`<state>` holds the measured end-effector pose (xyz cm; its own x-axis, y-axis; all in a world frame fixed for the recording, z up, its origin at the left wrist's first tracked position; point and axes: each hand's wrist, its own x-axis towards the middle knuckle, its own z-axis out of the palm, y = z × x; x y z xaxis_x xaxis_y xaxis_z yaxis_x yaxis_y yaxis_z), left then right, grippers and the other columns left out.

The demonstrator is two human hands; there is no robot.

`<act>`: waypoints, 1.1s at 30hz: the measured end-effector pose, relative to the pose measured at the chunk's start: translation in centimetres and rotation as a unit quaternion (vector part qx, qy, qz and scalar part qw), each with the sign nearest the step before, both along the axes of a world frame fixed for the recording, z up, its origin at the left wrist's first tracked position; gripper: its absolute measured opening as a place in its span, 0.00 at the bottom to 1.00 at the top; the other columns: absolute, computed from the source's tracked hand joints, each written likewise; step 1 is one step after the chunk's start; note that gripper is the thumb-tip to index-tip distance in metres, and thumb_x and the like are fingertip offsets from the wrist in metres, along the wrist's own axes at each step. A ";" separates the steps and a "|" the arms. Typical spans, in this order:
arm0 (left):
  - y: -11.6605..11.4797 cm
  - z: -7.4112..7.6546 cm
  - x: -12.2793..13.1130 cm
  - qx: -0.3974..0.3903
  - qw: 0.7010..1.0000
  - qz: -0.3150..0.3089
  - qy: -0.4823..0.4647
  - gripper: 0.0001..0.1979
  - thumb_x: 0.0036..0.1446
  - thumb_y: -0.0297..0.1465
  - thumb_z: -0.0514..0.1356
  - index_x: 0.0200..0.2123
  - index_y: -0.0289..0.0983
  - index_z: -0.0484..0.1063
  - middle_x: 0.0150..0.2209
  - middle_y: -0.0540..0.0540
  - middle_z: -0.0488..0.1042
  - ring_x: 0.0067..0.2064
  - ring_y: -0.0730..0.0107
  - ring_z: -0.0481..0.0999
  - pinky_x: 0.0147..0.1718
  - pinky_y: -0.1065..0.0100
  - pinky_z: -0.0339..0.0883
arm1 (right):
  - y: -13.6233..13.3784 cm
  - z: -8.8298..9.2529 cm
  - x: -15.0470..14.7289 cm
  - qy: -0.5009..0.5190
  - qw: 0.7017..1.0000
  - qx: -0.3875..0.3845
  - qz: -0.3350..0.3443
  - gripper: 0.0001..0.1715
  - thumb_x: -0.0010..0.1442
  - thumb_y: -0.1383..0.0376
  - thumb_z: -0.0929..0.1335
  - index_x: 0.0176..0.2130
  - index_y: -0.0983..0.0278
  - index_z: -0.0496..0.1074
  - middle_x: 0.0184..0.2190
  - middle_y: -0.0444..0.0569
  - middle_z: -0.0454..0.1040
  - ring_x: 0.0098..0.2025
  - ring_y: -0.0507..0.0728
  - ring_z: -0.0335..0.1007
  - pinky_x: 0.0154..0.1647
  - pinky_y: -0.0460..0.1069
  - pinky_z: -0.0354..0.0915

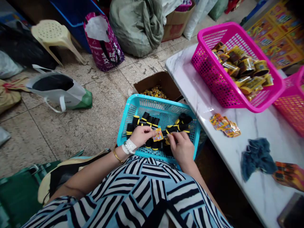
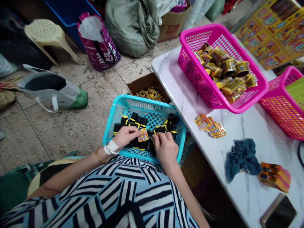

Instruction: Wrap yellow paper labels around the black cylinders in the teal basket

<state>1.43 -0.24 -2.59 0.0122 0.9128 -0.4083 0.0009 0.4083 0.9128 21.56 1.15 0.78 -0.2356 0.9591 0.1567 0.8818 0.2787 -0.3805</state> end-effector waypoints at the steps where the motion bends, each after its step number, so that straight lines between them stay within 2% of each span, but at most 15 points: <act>1: 0.0 0.1 0.1 0.008 1.000 -0.008 0.003 0.22 0.49 0.49 0.65 0.20 0.35 0.74 0.18 0.53 0.65 0.23 0.76 0.59 0.23 0.72 0.52 | 0.0 0.3 0.2 0.009 0.999 0.030 -0.014 0.16 0.64 0.55 0.67 0.43 0.63 0.77 0.38 0.53 0.73 0.36 0.55 0.70 0.34 0.48 0.65; 3: 0.1 0.5 0.3 0.035 0.999 -0.026 0.008 0.22 0.49 0.48 0.65 0.20 0.35 0.74 0.20 0.51 0.68 0.25 0.75 0.62 0.25 0.71 0.55 | 0.0 1.0 0.2 0.059 0.996 0.055 -0.029 0.21 0.62 0.55 0.69 0.50 0.63 0.74 0.45 0.57 0.71 0.38 0.56 0.70 0.38 0.51 0.68; 5: 0.2 1.1 0.5 0.060 0.997 -0.043 0.009 0.21 0.51 0.48 0.64 0.20 0.35 0.74 0.22 0.50 0.69 0.26 0.73 0.63 0.27 0.71 0.57 | -0.1 1.6 -0.4 0.126 0.992 0.004 -0.013 0.22 0.61 0.56 0.69 0.52 0.63 0.72 0.45 0.56 0.71 0.36 0.55 0.69 0.38 0.51 0.69; 8: 0.3 2.0 0.7 0.075 0.996 -0.050 0.003 0.20 0.52 0.46 0.64 0.20 0.35 0.74 0.22 0.50 0.69 0.27 0.74 0.64 0.27 0.71 0.57 | -0.2 1.6 -1.6 0.224 0.961 -0.162 0.024 0.14 0.64 0.55 0.66 0.38 0.63 0.73 0.30 0.46 0.71 0.27 0.52 0.63 0.28 0.47 0.63; 9: 0.2 2.3 0.7 0.071 0.997 -0.040 -0.006 0.20 0.52 0.45 0.64 0.21 0.35 0.74 0.22 0.51 0.68 0.26 0.74 0.63 0.26 0.71 0.57 | -0.3 1.3 -2.0 0.255 0.945 -0.204 0.022 0.15 0.64 0.55 0.65 0.32 0.63 0.71 0.25 0.43 0.68 0.25 0.51 0.59 0.26 0.46 0.60; 11: 0.0 2.5 0.6 0.054 0.998 0.004 -0.031 0.18 0.53 0.44 0.65 0.25 0.35 0.74 0.22 0.52 0.67 0.24 0.76 0.62 0.24 0.72 0.56 | -0.4 0.8 -2.7 0.308 0.923 -0.233 -0.005 0.19 0.65 0.54 0.65 0.26 0.62 0.66 0.20 0.39 0.61 0.22 0.49 0.53 0.23 0.45 0.55; 15: -1.1 2.7 0.3 0.034 0.992 0.100 -0.065 0.17 0.55 0.45 0.63 0.31 0.35 0.74 0.21 0.54 0.65 0.21 0.78 0.61 0.21 0.73 0.54 | -0.4 -0.1 -3.5 0.359 0.913 -0.185 -0.065 0.23 0.65 0.52 0.65 0.24 0.62 0.62 0.20 0.38 0.59 0.23 0.49 0.52 0.24 0.45 0.54; 19: -2.2 3.5 0.1 0.043 0.994 0.094 -0.044 0.19 0.58 0.46 0.61 0.31 0.35 0.77 0.20 0.52 0.66 0.21 0.77 0.62 0.21 0.72 0.55 | -0.5 -0.5 -4.0 0.361 0.915 -0.168 -0.065 0.24 0.66 0.52 0.63 0.24 0.62 0.62 0.20 0.39 0.60 0.23 0.49 0.53 0.25 0.46 0.55; 23: -2.3 4.1 0.2 0.055 0.993 0.107 -0.013 0.19 0.58 0.46 0.61 0.33 0.35 0.80 0.20 0.50 0.70 0.23 0.75 0.65 0.23 0.72 0.59 | -0.8 -0.9 -4.1 0.344 0.924 -0.158 -0.050 0.25 0.66 0.52 0.63 0.23 0.62 0.60 0.19 0.38 0.57 0.23 0.48 0.51 0.24 0.46 0.53; 29: -2.0 3.8 0.1 0.065 0.984 0.162 -0.013 0.17 0.56 0.45 0.63 0.30 0.35 0.79 0.22 0.49 0.73 0.25 0.73 0.68 0.25 0.71 0.61 | -0.8 -1.1 -4.1 0.334 0.930 -0.143 -0.052 0.24 0.67 0.52 0.63 0.24 0.62 0.62 0.20 0.39 0.59 0.23 0.49 0.53 0.25 0.46 0.53; 33: -2.1 3.6 0.2 0.079 0.987 0.142 0.000 0.13 0.56 0.40 0.64 0.32 0.36 0.81 0.26 0.47 0.75 0.28 0.71 0.71 0.27 0.71 0.64 | -0.7 -1.5 -4.1 0.324 0.936 -0.135 -0.033 0.24 0.67 0.53 0.62 0.24 0.62 0.62 0.20 0.39 0.59 0.23 0.49 0.53 0.25 0.46 0.54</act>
